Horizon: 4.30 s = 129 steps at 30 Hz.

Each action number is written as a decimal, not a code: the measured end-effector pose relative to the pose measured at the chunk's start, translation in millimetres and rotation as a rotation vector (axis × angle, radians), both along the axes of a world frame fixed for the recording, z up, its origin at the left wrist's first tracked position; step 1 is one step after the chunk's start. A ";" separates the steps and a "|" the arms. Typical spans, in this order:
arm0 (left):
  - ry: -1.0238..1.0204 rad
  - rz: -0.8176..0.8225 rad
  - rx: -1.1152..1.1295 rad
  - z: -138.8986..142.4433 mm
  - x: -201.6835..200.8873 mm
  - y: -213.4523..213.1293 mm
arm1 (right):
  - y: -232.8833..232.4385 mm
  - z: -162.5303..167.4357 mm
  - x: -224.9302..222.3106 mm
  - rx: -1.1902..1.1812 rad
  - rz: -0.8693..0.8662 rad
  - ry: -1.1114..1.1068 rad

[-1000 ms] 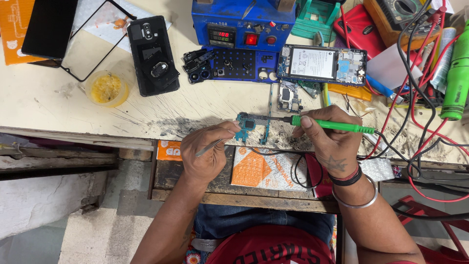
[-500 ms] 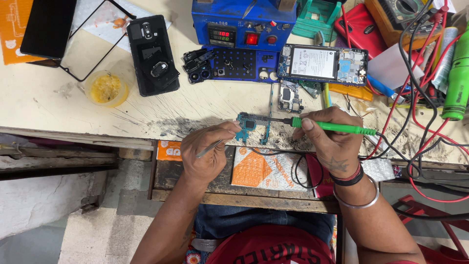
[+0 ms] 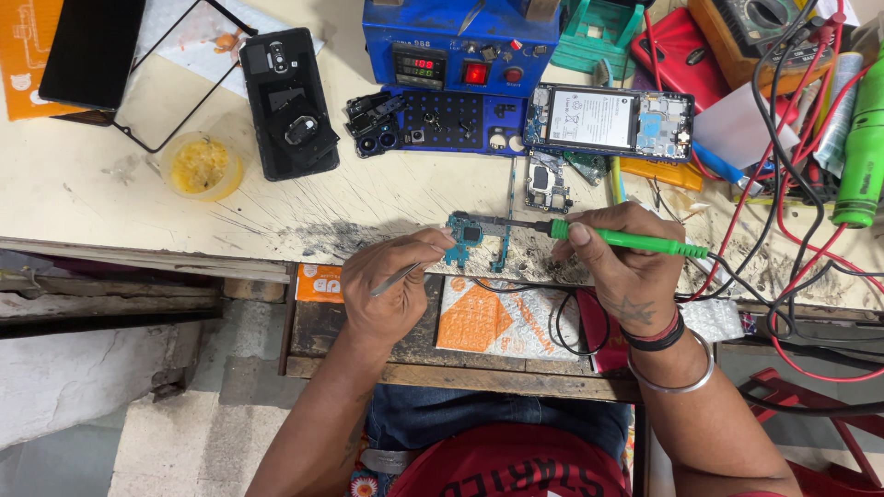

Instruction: The person repairs a disassembled smartphone at a cluttered workbench. They first work on the phone body with a screwdriver, then hold the midframe with tweezers while using a green-handled soldering iron to solder and rework components on the board, repeatedly repositioning the part and applying flux from a small container.

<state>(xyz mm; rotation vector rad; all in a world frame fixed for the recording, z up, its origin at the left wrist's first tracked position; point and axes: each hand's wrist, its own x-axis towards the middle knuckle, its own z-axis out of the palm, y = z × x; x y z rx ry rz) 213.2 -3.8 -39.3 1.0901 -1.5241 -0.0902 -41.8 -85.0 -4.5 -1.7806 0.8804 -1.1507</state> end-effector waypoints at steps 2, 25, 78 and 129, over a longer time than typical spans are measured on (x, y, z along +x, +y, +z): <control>0.006 -0.001 -0.007 -0.2 -0.7 -1.3 | -0.1 0.0 0.2 -0.012 0.011 -0.015; -0.005 0.015 -0.064 8.2 -1.3 3.2 | 1.1 4.6 1.3 0.001 0.009 -0.010; -0.033 -0.022 -0.108 1.9 -20.9 12.0 | 5.6 2.1 -24.0 -0.060 -0.022 -0.081; 0.049 -0.076 -0.018 -26.1 -41.0 -14.6 | -15.5 -31.5 -51.2 -0.166 -0.045 -0.004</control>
